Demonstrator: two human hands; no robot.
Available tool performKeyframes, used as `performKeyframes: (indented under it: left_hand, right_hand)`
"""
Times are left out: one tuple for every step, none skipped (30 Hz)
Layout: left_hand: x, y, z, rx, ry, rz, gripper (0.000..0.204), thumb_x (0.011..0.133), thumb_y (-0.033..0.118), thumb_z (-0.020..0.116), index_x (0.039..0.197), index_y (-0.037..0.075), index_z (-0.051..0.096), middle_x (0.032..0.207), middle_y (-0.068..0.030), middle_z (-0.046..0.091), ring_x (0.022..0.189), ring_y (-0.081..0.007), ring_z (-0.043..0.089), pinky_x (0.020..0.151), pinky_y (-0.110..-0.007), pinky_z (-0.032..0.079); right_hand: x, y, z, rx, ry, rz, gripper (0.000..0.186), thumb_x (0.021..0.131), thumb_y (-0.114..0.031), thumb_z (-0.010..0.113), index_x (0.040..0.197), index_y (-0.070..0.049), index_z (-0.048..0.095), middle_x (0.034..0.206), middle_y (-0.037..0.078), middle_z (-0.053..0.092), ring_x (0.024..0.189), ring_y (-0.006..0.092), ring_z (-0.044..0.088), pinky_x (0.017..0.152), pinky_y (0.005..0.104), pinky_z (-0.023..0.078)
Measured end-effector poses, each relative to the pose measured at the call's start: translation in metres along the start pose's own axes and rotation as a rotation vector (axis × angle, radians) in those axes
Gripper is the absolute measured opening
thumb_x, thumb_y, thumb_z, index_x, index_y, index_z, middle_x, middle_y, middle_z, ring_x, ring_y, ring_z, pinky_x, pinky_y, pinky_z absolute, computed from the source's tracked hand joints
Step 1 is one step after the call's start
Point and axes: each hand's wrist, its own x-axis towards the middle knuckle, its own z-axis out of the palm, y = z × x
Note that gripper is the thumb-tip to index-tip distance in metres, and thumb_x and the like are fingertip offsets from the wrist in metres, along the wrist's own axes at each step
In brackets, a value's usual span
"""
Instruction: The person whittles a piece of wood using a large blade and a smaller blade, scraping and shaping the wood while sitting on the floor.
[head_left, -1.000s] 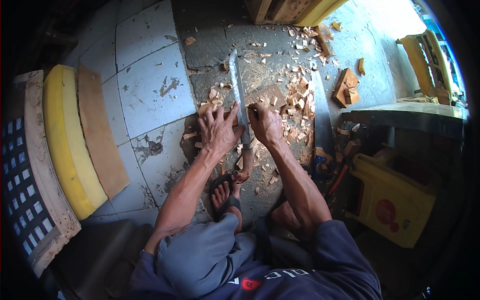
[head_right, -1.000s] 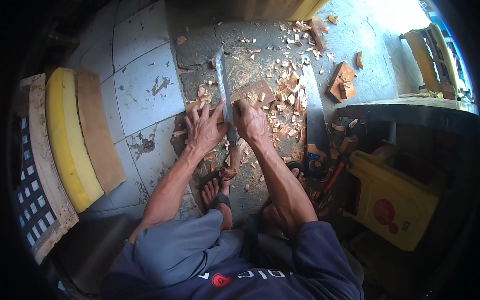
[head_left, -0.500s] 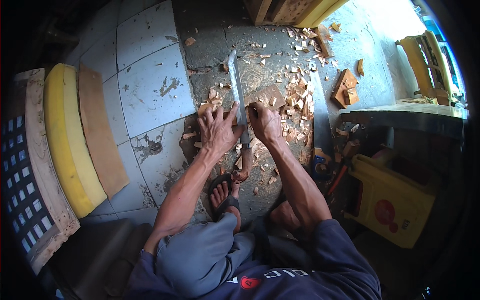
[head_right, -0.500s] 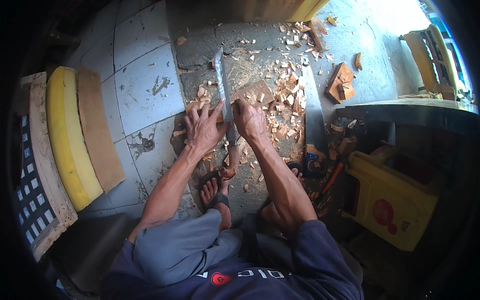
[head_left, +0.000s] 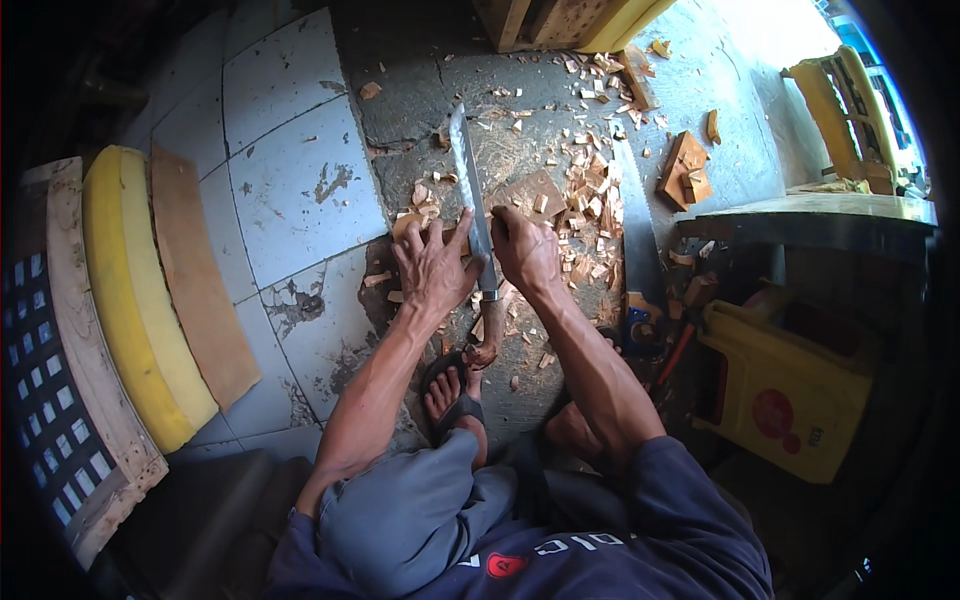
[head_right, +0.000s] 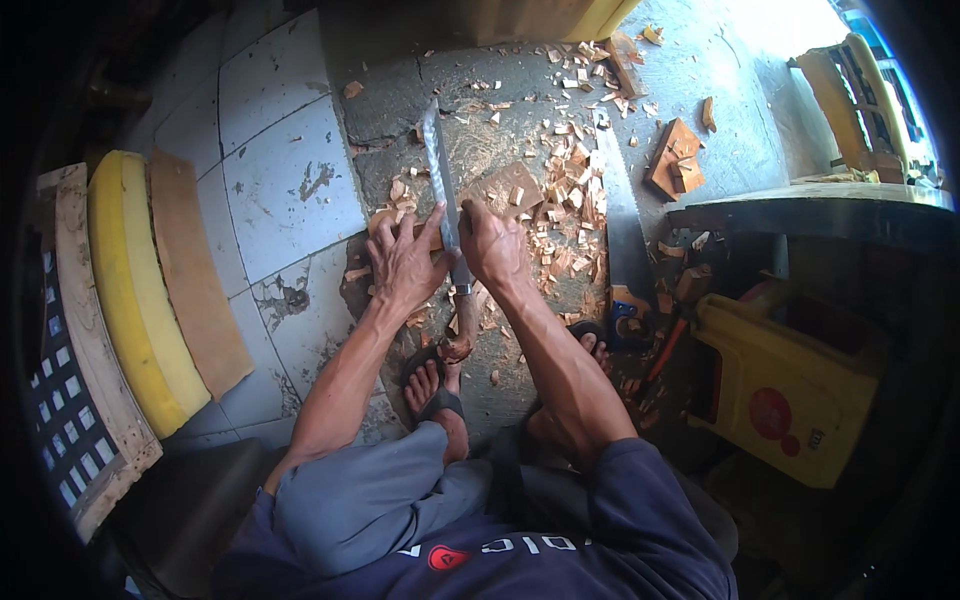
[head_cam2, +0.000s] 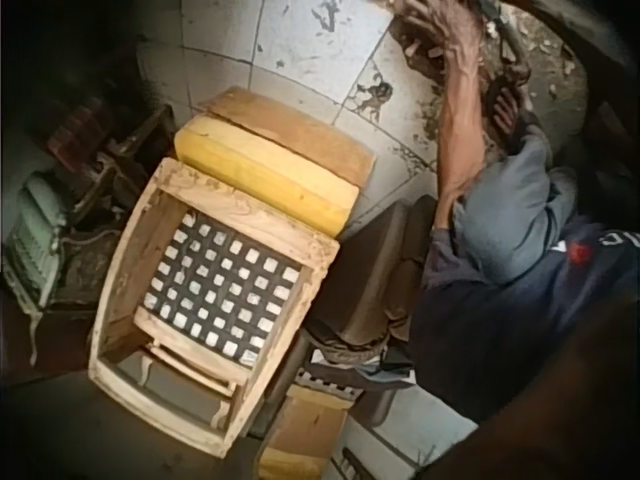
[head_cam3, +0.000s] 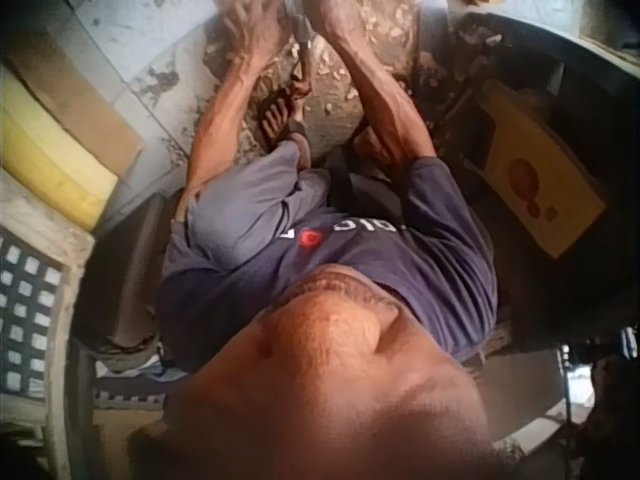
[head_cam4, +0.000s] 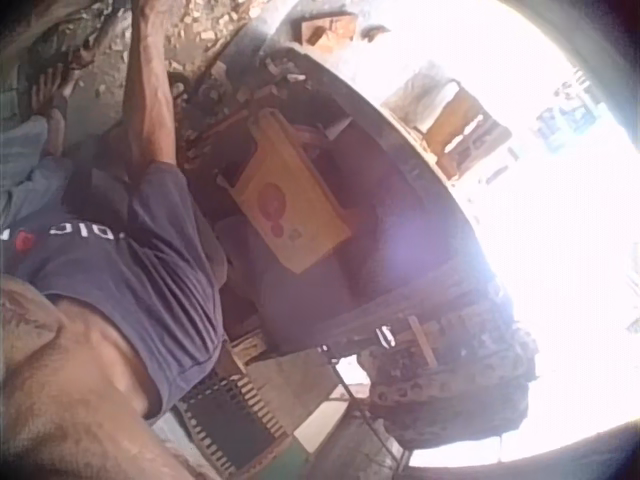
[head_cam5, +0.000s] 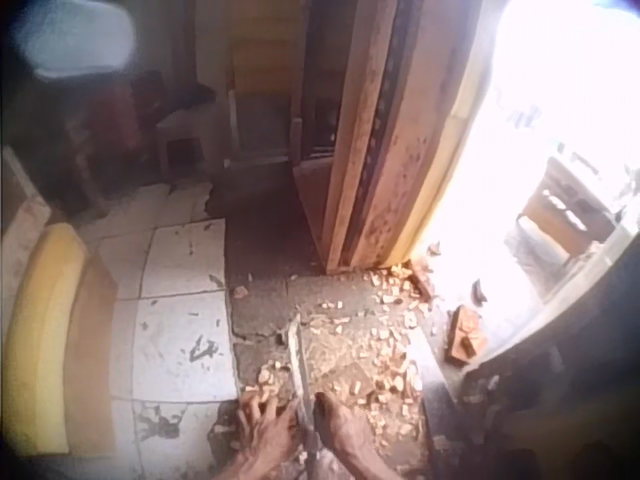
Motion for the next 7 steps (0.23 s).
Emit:
performKeyframes:
  left_hand:
    - [0.000,0.001,0.001,0.000,0.007,0.009,0.081,0.085,0.050,0.075,0.158,0.033,0.043,0.142,-0.0161,0.049,0.130,-0.0418,0.039,0.103,-0.066,0.031]
    - [0.001,0.001,0.001,-0.002,0.014,0.018,0.082,0.084,0.049,0.075,0.158,0.032,0.043,0.141,-0.0161,0.049,0.130,-0.0415,0.039,0.102,-0.065,0.032]
    - [0.002,0.001,0.000,-0.004,-0.005,0.008,0.082,0.086,0.051,0.075,0.158,0.031,0.042,0.140,-0.0169,0.050,0.133,-0.0420,0.037,0.103,-0.067,0.032]
    - [0.002,0.000,-0.001,0.004,-0.005,0.005,0.082,0.086,0.051,0.075,0.158,0.031,0.042,0.140,-0.0168,0.050,0.133,-0.0419,0.037,0.103,-0.067,0.032]
    - [0.001,0.000,-0.002,0.011,-0.005,0.002,0.083,0.086,0.052,0.075,0.158,0.031,0.042,0.139,-0.0166,0.050,0.133,-0.0418,0.037,0.102,-0.067,0.032]
    - [0.000,0.000,-0.001,0.015,-0.011,-0.002,0.083,0.086,0.052,0.076,0.159,0.031,0.042,0.139,-0.0164,0.050,0.133,-0.0417,0.037,0.102,-0.067,0.032]
    - [0.000,0.000,0.001,0.018,-0.011,0.003,0.085,0.085,0.055,0.075,0.159,0.030,0.041,0.141,-0.0159,0.049,0.133,-0.0416,0.037,0.102,-0.067,0.031]
  right_hand:
    - [0.004,0.004,0.003,-0.012,-0.010,0.017,0.017,0.096,-0.018,0.058,0.095,-0.004,0.068,0.081,0.027,0.070,0.072,0.0437,0.071,0.066,0.0517,0.055]
    - [0.006,0.008,0.005,-0.024,-0.020,0.033,0.017,0.096,-0.017,0.058,0.094,-0.004,0.068,0.081,0.027,0.070,0.072,0.0438,0.071,0.066,0.0517,0.055]
    - [0.007,0.010,0.005,-0.047,-0.058,0.021,0.019,0.095,-0.019,0.058,0.101,-0.005,0.069,0.082,0.027,0.071,0.075,0.0443,0.072,0.069,0.0515,0.057]
    - [0.005,0.011,0.007,-0.037,-0.045,0.000,0.020,0.096,-0.020,0.059,0.105,-0.005,0.070,0.082,0.026,0.071,0.075,0.0427,0.073,0.070,0.0501,0.058]
    - [0.000,0.011,0.010,-0.028,-0.032,-0.022,0.022,0.096,-0.021,0.060,0.109,-0.006,0.071,0.082,0.025,0.072,0.076,0.0410,0.074,0.071,0.0487,0.059]
    - [-0.003,0.011,0.011,-0.021,-0.023,-0.039,0.025,0.097,-0.022,0.061,0.113,-0.007,0.072,0.082,0.024,0.072,0.076,0.0394,0.075,0.073,0.0473,0.060]
    - [-0.003,0.011,0.013,-0.039,-0.072,0.024,0.025,0.096,-0.024,0.063,0.113,-0.007,0.073,0.084,0.024,0.073,0.079,0.0391,0.075,0.074,0.0465,0.060]
